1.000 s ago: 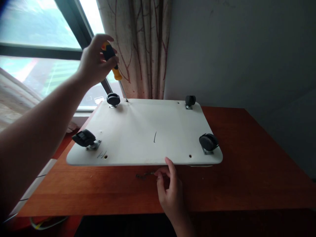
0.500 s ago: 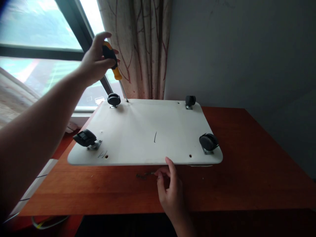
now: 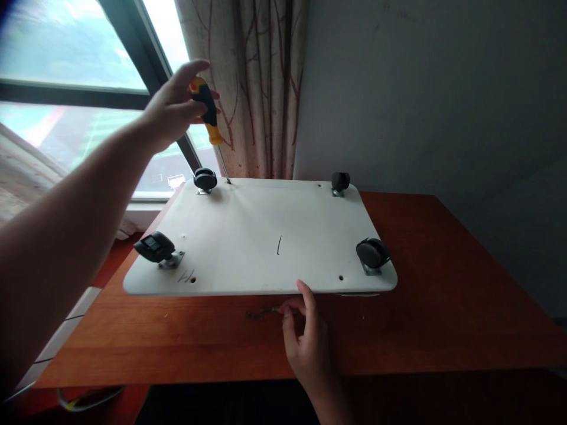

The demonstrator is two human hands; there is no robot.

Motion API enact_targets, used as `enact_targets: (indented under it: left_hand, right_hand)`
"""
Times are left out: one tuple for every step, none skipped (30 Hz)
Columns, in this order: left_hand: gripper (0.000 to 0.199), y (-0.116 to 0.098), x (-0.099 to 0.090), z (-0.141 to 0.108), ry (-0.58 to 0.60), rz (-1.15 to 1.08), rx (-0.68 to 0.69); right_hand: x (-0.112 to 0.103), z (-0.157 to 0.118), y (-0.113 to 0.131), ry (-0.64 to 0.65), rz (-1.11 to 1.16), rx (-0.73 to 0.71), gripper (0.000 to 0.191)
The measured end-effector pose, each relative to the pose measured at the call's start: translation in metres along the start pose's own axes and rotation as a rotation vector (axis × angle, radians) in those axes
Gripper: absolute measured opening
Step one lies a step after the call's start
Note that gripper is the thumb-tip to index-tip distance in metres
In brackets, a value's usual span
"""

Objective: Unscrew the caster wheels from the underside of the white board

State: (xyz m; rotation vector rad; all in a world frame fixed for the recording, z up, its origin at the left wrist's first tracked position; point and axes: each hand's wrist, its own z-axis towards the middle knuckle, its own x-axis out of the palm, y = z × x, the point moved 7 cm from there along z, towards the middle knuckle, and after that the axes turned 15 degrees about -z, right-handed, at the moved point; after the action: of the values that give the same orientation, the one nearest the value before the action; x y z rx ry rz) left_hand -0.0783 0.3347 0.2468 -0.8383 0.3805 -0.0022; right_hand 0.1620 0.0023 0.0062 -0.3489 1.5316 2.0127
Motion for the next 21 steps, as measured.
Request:
enact_targets:
  left_hand:
    - [0.065,0.0,0.001,0.0,0.017,-0.048,-0.026]
    - [0.063,-0.002,0.002,-0.001,0.015,-0.055,-0.027]
    - [0.06,-0.006,0.002,-0.002,-0.006,-0.021,0.006]
    - [0.056,-0.011,0.001,-0.005,-0.047,0.051,0.055]
    - [0.052,-0.016,0.0,-0.007,-0.099,0.148,0.101]
    - [0.049,-0.02,-0.001,-0.01,-0.15,0.255,0.136]
    - [0.047,-0.022,-0.002,-0.013,-0.192,0.355,0.159]
    - [0.046,-0.023,-0.002,-0.014,-0.218,0.435,0.168]
    - [0.044,-0.022,-0.002,-0.015,-0.225,0.478,0.162]
    - [0.044,-0.019,-0.002,-0.014,-0.215,0.469,0.144]
    - [0.046,-0.015,-0.002,-0.012,-0.192,0.406,0.116]
    - [0.052,-0.011,-0.002,-0.01,-0.15,0.304,0.077]
    - [0.058,-0.007,0.0,-0.008,-0.093,0.187,0.035]
    - [0.064,-0.005,0.002,-0.007,-0.039,0.098,0.007]
    - [0.067,-0.005,0.003,-0.006,-0.001,0.057,0.0]
    - [0.068,-0.007,0.003,-0.006,0.012,0.063,0.015]
    - [0.066,-0.011,0.002,-0.007,0.004,0.101,0.043]
    - [0.061,-0.015,0.0,-0.009,-0.03,0.17,0.079]
    - [0.055,-0.019,-0.003,-0.011,-0.084,0.254,0.109]
    - [0.049,-0.023,-0.005,-0.014,-0.144,0.345,0.124]
    - [0.047,-0.025,-0.006,-0.017,-0.197,0.435,0.118]
  right_hand:
    - [0.0,0.0,0.0,0.002,0.001,0.004,0.054]
    - [0.0,0.0,0.0,0.004,0.004,0.008,0.055]
    - [0.001,0.0,0.0,0.006,0.008,0.009,0.055]
    - [0.001,0.0,-0.001,0.007,0.013,0.009,0.055]
    - [0.001,0.0,-0.001,0.005,0.016,0.007,0.056]
    - [0.001,0.0,0.0,0.002,0.016,0.004,0.056]
    - [0.001,0.0,0.0,0.001,0.011,0.001,0.057]
    - [0.0,0.0,0.0,0.001,0.002,-0.002,0.057]
    - [-0.001,0.0,0.001,0.003,-0.013,-0.003,0.058]
    - [-0.002,-0.001,0.002,0.007,-0.034,-0.006,0.058]
    - [-0.005,-0.001,0.004,0.011,-0.061,-0.013,0.058]
    - [-0.008,-0.001,0.007,0.014,-0.091,-0.024,0.058]
    - [-0.013,0.0,0.011,0.012,-0.125,-0.042,0.057]
    - [-0.02,0.002,0.016,0.003,-0.159,-0.066,0.056]
    - [-0.027,0.004,0.022,-0.01,-0.195,-0.096,0.055]
    - [-0.035,0.009,0.03,-0.028,-0.231,-0.133,0.052]
    - [-0.043,0.015,0.038,-0.045,-0.268,-0.168,0.049]
    - [-0.051,0.022,0.047,-0.053,-0.307,-0.209,0.044]
    - [-0.057,0.031,0.057,-0.05,-0.346,-0.244,0.04]
    - [-0.061,0.041,0.066,-0.029,-0.382,-0.27,0.037]
    - [-0.064,0.052,0.075,-0.001,-0.415,-0.288,0.034]
